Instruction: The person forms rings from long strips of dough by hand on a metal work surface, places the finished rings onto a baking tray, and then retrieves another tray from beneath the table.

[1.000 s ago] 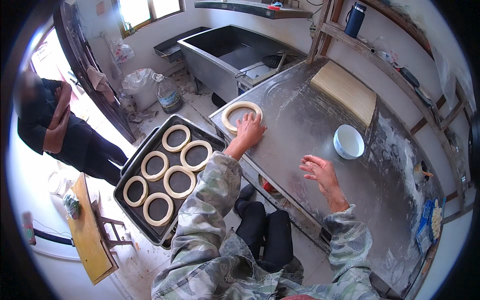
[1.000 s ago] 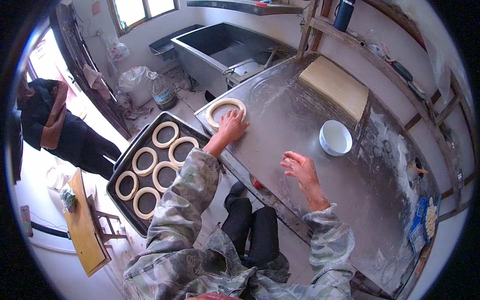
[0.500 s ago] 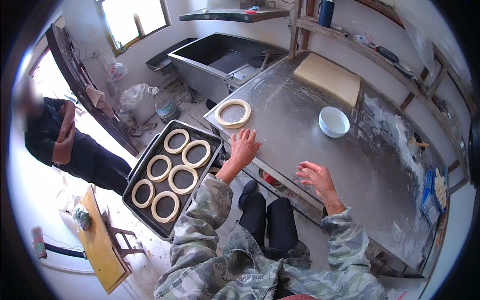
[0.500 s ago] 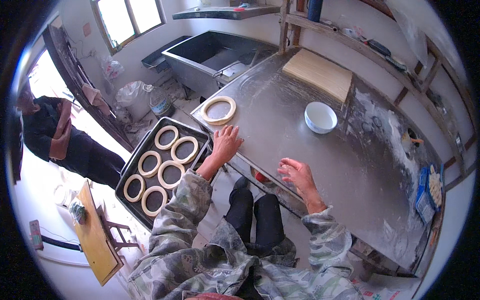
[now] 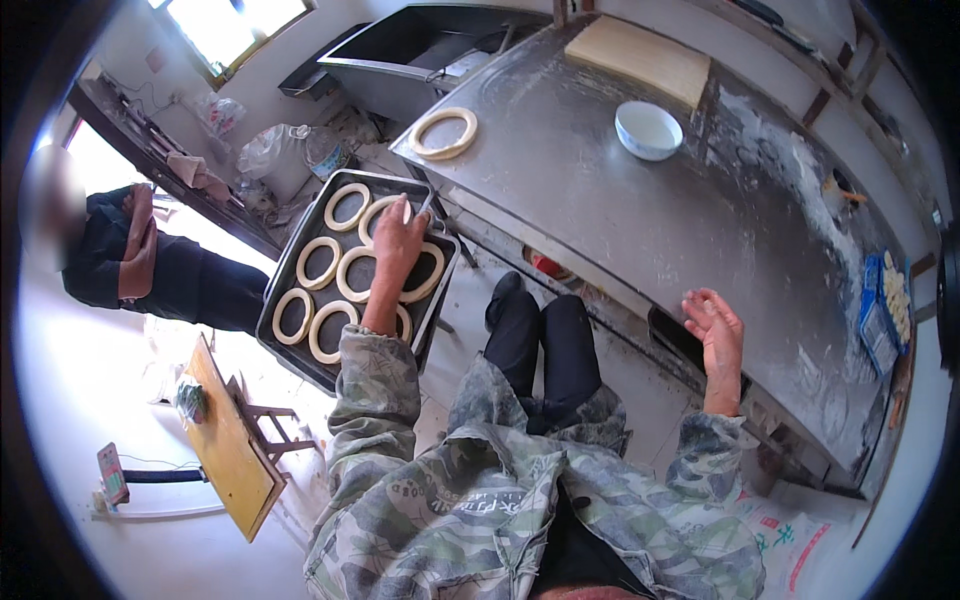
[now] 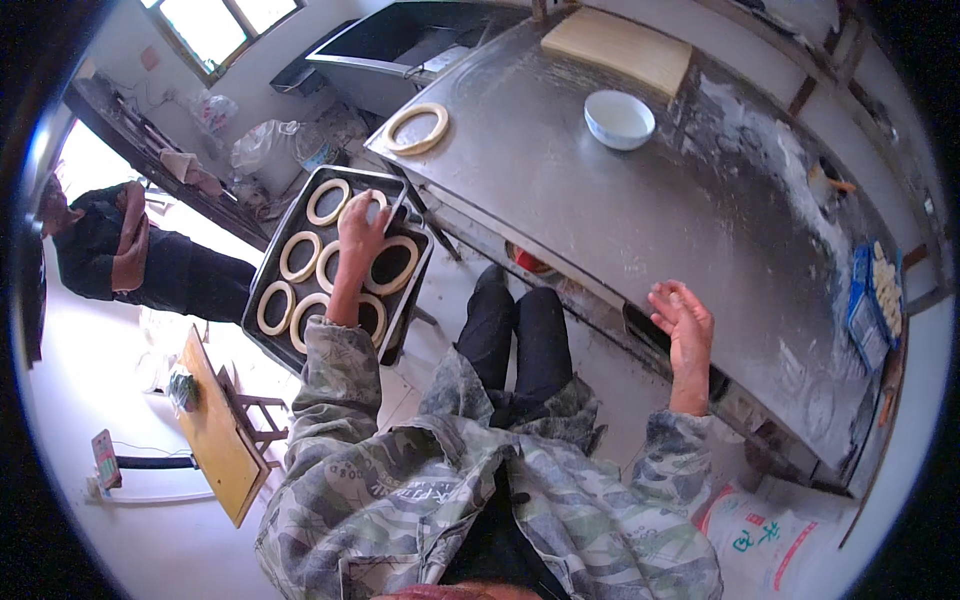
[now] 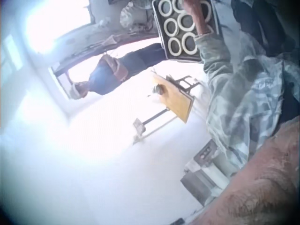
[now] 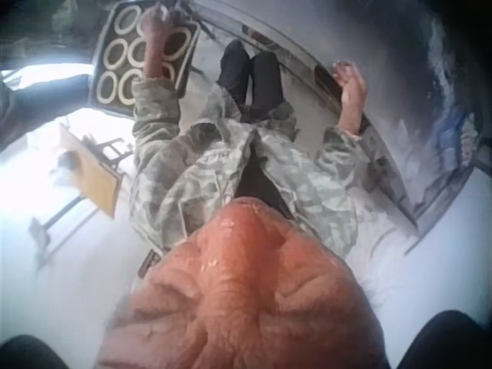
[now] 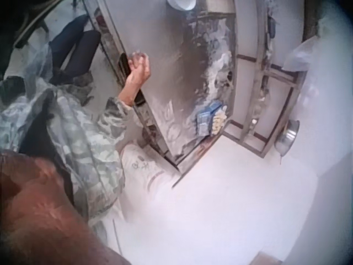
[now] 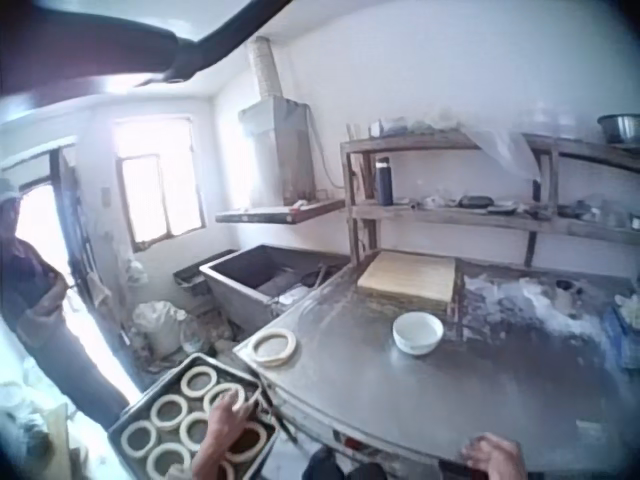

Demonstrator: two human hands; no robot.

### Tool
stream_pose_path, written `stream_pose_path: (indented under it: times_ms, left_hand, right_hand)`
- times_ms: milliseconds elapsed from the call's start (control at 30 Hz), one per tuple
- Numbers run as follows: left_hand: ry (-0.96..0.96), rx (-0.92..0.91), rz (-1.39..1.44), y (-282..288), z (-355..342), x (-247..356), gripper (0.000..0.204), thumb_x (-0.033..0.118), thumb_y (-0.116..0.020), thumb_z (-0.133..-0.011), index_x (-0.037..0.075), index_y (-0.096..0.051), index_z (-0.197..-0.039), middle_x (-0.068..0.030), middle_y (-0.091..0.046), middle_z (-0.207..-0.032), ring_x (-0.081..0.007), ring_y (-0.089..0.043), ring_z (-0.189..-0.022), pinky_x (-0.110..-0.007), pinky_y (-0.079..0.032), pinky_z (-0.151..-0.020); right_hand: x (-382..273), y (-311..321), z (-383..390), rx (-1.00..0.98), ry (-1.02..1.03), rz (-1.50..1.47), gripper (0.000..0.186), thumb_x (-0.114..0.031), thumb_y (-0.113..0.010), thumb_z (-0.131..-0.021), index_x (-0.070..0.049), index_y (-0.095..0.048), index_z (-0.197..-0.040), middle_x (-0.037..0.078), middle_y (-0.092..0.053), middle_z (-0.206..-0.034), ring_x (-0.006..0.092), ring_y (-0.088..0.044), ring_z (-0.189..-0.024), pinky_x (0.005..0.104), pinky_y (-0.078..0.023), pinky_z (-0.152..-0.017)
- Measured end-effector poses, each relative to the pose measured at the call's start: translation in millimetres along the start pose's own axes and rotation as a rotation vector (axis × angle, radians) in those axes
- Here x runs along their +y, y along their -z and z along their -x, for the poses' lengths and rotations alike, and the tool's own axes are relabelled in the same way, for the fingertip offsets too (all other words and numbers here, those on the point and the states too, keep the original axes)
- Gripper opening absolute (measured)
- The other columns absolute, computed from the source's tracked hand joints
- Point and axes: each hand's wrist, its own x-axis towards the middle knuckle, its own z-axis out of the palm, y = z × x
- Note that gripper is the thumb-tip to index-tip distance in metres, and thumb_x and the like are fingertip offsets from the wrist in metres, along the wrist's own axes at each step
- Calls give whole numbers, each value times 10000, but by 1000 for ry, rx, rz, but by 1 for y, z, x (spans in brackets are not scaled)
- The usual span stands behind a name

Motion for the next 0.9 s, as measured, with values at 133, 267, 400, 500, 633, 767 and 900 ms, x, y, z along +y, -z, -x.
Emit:
stream_pose_path:
  times_ms: [133,267,400,500,633,767,900]
  left_hand:
    - [10,-11,75,11,24,15,547,275,-664,-919,-84,-566,-1321,-299,-612,-1273,-424,-579,-1205,-442,-433,-1053]
    - [-25,-75,88,-13,38,26,538,303,-656,-927,-58,-581,-1319,-288,-645,-1210,-416,-609,-1153,-444,-454,-1015]
    - [14,-254,84,-43,43,63,551,300,-664,-916,-55,-578,-1328,-272,-647,-1239,-393,-621,-1160,-424,-461,-1021]
    - [-45,-296,216,-80,47,83,573,275,-687,-899,-58,-565,-1348,-278,-621,-1297,-383,-599,-1226,-408,-444,-1062]
    - [-128,-363,206,-97,67,124,574,252,-715,-882,-43,-565,-1350,-279,-618,-1293,-399,-592,-1224,-420,-453,-1052]
    - [-181,-297,231,-117,88,131,553,239,-731,-862,-28,-584,-1324,-264,-625,-1275,-409,-601,-1189,-433,-468,-1029]
    - [-175,-331,244,-107,98,158,563,223,-741,-837,-27,-584,-1316,-253,-625,-1266,-407,-606,-1172,-435,-491,-998]
  right_hand:
    - [-2,28,36,87,46,-67,336,-204,-587,-1007,-8,-608,-1278,129,-698,-1218,235,-694,-1101,282,-560,-794]
    - [19,54,64,107,48,-195,331,-210,-588,-1010,-16,-610,-1276,139,-702,-1203,240,-693,-1107,292,-554,-784]
    - [83,87,87,217,-61,-239,299,-203,-590,-1010,-37,-617,-1257,138,-708,-1175,251,-704,-1081,337,-563,-761]
    - [135,113,102,415,-164,-276,283,-218,-594,-1006,-45,-611,-1229,148,-711,-1169,290,-705,-1074,361,-566,-761]
    - [201,165,107,567,-229,-461,281,-248,-638,-973,-49,-586,-1164,183,-674,-1212,335,-664,-1128,417,-543,-839]
    - [250,226,80,601,-237,-616,269,-248,-644,-960,-47,-578,-1125,188,-652,-1198,343,-634,-1120,456,-530,-892]
    - [277,281,41,768,-199,-764,265,-252,-637,-965,-65,-580,-1143,171,-652,-1139,342,-631,-1066,494,-542,-886]
